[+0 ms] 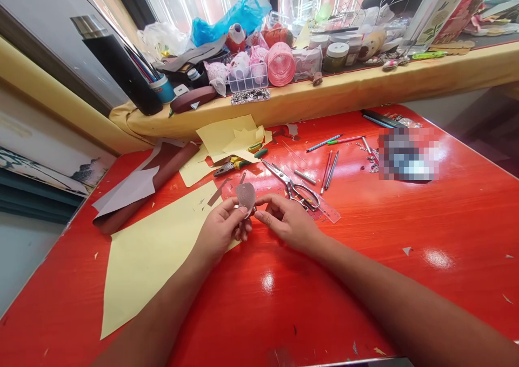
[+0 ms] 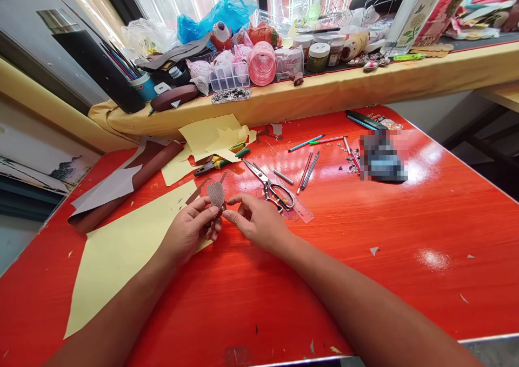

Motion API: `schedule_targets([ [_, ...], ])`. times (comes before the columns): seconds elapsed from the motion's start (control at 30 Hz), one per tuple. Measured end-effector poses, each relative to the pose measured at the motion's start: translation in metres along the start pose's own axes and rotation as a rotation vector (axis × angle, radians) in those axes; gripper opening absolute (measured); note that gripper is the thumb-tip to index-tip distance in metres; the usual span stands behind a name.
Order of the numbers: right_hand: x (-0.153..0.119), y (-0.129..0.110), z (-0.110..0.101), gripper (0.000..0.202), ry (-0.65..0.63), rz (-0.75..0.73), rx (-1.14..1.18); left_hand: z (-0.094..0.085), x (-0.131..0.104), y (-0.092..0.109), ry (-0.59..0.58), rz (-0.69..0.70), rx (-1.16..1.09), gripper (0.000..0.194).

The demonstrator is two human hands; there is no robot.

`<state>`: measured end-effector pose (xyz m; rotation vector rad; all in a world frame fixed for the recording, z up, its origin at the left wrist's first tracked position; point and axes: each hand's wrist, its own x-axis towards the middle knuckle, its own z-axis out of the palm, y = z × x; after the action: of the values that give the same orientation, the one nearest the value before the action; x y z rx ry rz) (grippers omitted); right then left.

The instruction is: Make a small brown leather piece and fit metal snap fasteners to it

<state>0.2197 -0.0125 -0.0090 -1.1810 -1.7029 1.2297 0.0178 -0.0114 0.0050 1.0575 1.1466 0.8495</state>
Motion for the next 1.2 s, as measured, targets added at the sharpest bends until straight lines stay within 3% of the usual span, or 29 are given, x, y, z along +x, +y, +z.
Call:
schedule_targets([
  [0.23,0.0,-0.002,-0.001,0.039,-0.025,0.018,-0.006,0.008,-0.007,0.004,0.022,0.069,0.207,0.035],
  [0.53,-0.001,-0.001,-0.001,0.038,0.023,-0.025,0.036,0.001,-0.004,-0.006,0.042,0.082,0.291,0.013],
  [0.8,0.0,0.003,0.002,0.027,0.037,-0.059,-0.087,0.0,-0.003,-0.004,0.065,0.164,0.481,0.02],
  [1.03,0.0,0.003,0.001,0.029,0.035,-0.053,-0.151,-0.001,-0.001,-0.002,0.007,0.093,0.249,0.021],
  [1.2,-0.001,0.004,0.001,0.031,0.011,-0.055,-0.163,-0.001,0.0,-0.002,0.034,0.128,0.154,0.027],
])
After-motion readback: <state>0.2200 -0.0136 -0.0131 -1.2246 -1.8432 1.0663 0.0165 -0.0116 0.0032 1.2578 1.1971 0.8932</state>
